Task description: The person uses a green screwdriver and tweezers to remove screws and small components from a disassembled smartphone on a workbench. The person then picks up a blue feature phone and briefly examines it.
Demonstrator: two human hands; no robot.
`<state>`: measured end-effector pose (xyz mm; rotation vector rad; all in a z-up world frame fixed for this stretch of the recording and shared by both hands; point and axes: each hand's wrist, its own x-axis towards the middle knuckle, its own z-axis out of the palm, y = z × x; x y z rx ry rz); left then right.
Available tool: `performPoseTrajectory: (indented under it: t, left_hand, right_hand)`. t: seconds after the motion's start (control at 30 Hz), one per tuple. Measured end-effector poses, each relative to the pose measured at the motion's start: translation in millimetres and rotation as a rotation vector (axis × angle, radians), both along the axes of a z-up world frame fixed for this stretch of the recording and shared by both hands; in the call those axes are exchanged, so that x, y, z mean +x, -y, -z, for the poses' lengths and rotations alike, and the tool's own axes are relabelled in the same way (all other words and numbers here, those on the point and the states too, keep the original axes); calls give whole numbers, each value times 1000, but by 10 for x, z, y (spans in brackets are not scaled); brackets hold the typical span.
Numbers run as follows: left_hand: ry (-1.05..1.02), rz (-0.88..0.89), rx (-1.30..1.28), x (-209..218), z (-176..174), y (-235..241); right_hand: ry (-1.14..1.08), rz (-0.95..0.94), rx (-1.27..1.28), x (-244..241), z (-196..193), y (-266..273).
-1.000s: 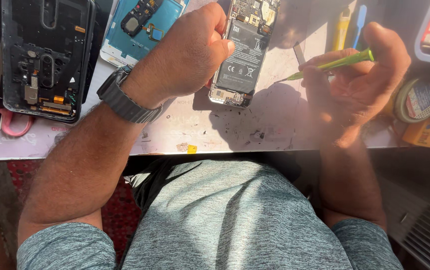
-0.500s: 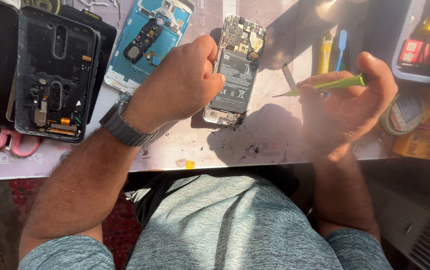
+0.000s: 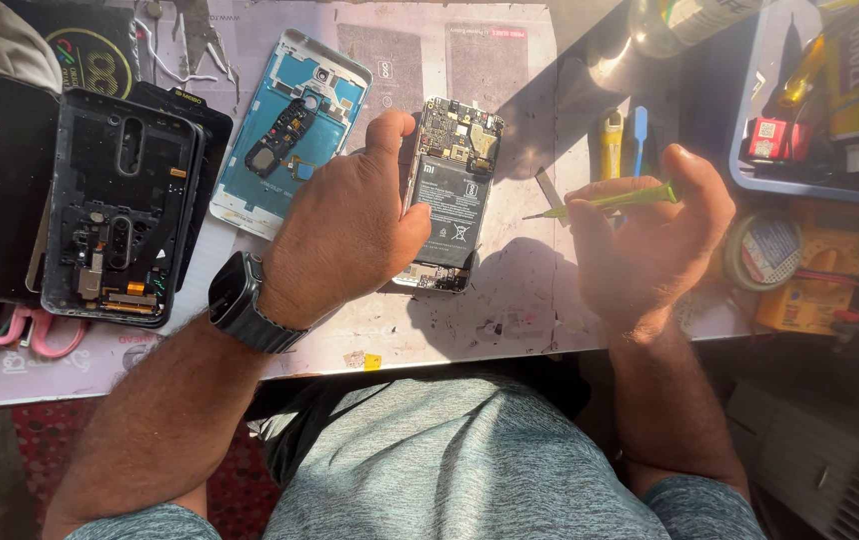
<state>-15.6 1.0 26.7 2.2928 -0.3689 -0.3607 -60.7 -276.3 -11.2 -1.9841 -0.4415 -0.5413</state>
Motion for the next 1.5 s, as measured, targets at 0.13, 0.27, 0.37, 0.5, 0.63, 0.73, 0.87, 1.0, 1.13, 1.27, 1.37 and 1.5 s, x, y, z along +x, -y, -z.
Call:
performPoseTrajectory:
  t: [0.13, 0.27, 0.37, 0.5, 0.63, 0.73, 0.87, 1.0, 1.13, 1.27, 1.37, 1.5]
  left_hand:
    - [60, 33, 8, -28, -36, -5]
    - [54, 47, 61, -36, -64, -3]
    - [70, 37, 65, -37, -77, 12]
    - [-8, 41, 98, -47, -92, 8]
    - [71, 51, 72, -55, -59, -11]
    - [122, 48, 46, -60, -6, -26]
    - [145, 36, 7, -71, 42, -30]
    - [142, 24, 10, -68, 56, -35]
    - [167, 21, -1, -77, 55, -34]
    - [132, 23, 1, -74, 34, -40]
    - [102, 22, 9, -68, 25, -42]
    - [66, 29, 35, -44, 13, -22]
  right_hand:
    - [0, 2, -37, 15, -46, 5]
    - [-78, -7, -97, 3, -98, 9]
    - [-91, 6, -247, 28, -107, -26]
    - [-69, -103, -234, 89, -148, -105]
    - [-110, -1, -385, 74, -265, -191]
    - [-203, -10, -530, 15, -356, -274]
    - [-230, -40, -643, -73, -432, -400]
    - [-211, -13, -649, -84, -472, -457]
    - [-179, -23, -611, -84, -451, -446]
    - [-99, 1, -575, -80, -381, -447]
    - [-82, 37, -569, -81, -330, -446]
    - [-81, 21, -545, -89, -319, -436]
